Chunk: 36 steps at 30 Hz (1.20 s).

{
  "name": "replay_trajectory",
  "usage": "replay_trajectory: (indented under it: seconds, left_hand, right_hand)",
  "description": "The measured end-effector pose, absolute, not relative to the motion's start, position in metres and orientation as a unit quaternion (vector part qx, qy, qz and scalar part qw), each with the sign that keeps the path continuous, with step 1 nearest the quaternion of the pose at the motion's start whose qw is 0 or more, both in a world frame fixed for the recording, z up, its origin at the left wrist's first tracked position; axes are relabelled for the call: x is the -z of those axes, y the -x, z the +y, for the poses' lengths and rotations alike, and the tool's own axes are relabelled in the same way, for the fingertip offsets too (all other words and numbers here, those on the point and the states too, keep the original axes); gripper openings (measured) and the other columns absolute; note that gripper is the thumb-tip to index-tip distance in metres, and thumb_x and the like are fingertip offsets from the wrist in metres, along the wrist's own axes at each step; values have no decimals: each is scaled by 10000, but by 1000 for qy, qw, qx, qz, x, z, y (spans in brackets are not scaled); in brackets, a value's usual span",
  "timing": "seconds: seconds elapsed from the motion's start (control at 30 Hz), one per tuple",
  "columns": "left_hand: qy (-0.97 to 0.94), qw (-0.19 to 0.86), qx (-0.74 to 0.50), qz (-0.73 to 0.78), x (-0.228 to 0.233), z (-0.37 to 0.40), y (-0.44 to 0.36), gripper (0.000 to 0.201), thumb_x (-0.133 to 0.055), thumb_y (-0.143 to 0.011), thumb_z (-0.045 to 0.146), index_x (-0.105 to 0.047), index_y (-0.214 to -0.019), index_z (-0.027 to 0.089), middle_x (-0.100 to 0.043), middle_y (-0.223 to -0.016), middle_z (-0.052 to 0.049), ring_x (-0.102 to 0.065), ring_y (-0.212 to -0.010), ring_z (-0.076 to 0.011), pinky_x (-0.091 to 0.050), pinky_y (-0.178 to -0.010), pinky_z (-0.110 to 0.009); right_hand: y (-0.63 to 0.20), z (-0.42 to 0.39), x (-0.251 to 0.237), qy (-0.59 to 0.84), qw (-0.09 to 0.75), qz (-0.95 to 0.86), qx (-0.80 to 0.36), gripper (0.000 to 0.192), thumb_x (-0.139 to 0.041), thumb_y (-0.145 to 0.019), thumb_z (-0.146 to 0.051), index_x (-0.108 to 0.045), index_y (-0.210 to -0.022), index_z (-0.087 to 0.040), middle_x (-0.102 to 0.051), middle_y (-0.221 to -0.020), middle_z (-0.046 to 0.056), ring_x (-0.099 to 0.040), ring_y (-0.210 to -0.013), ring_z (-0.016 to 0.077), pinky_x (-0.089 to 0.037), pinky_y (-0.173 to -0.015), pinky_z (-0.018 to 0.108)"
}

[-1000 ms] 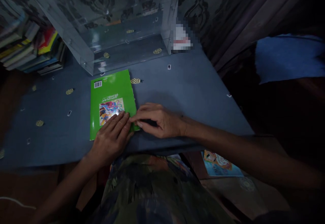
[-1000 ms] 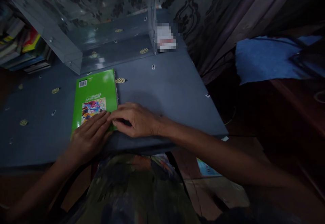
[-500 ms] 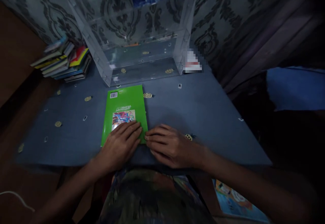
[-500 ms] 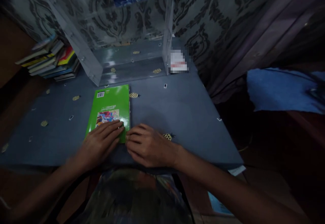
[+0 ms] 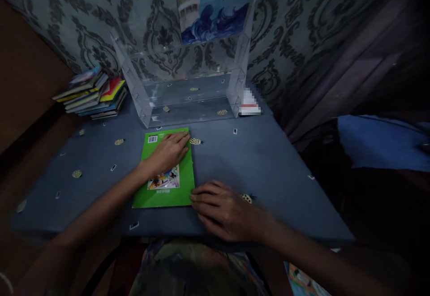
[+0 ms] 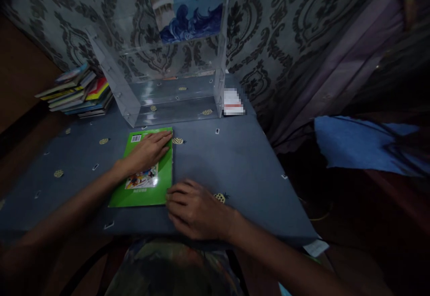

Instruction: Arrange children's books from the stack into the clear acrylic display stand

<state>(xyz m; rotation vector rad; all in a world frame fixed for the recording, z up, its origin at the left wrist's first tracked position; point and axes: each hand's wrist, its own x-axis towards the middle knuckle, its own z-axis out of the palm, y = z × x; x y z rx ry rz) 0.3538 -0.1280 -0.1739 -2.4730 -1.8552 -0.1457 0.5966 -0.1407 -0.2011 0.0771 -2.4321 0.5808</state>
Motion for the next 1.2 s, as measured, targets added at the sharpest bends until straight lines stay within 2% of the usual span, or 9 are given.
replay_trajectory:
  seconds: [0.23,0.43,0.7,0.93,1.2]
  left_hand:
    - [804,19,81,-588,180,-119,-345,411,-438,-1010,274,-536,-1376,117,-555,-1472,-160,-523,-1356,-280,-406,-1094,-481]
    - [800,21,122,-587,188,-119,-343,378,-438,-1010,285,-574,-1322,121,-589,-1427,-166,-558,-1297,-294,-408,-1054,-498]
    - [803,-6,148,-577,193,-120,-336,400,-404,-1036,314,-560,-1365,148,-553,-1479,-150,-508,-1376,-266,-388,-1099,-481]
    - [817,-55,179,-546,199,-121,-306,426,-371,-1032,270,-533,-1413,166,-532,-1507,-119,-460,-1428,-209,-378,-1169,-437]
    - [806,-41,202,-555,204,-127,-288,419,-397,-1017,281,-559,-1384,157,-571,-1467,-125,-505,-1388,-215,-392,-1169,-456]
  right_hand:
    - [-595,-139,200,-23,307,-922,-234,193,-523,-937,-131,-686,-1042,-132,-777,-932,88,-673,-1022,219,-522,-897,393]
    - [-592,-137,202,-7,318,-914,-251,194,-532,-938,-136,-664,-1074,-178,-786,-945,53,-696,-997,183,-455,-1049,434]
    - [-568,-106,208,80,255,-939,-215,277,-512,-993,-235,-647,-1231,-190,-723,-1251,133,-658,-1201,245,-403,-1119,553]
    - [-529,-58,223,175,238,-936,-190,393,-518,-965,-296,-621,-1323,-170,-616,-1417,159,-539,-1365,278,-396,-1142,545]
    - [-508,-36,227,211,217,-932,-200,501,-495,-961,-346,-559,-1402,-117,-532,-1502,169,-452,-1440,279,-355,-1184,519]
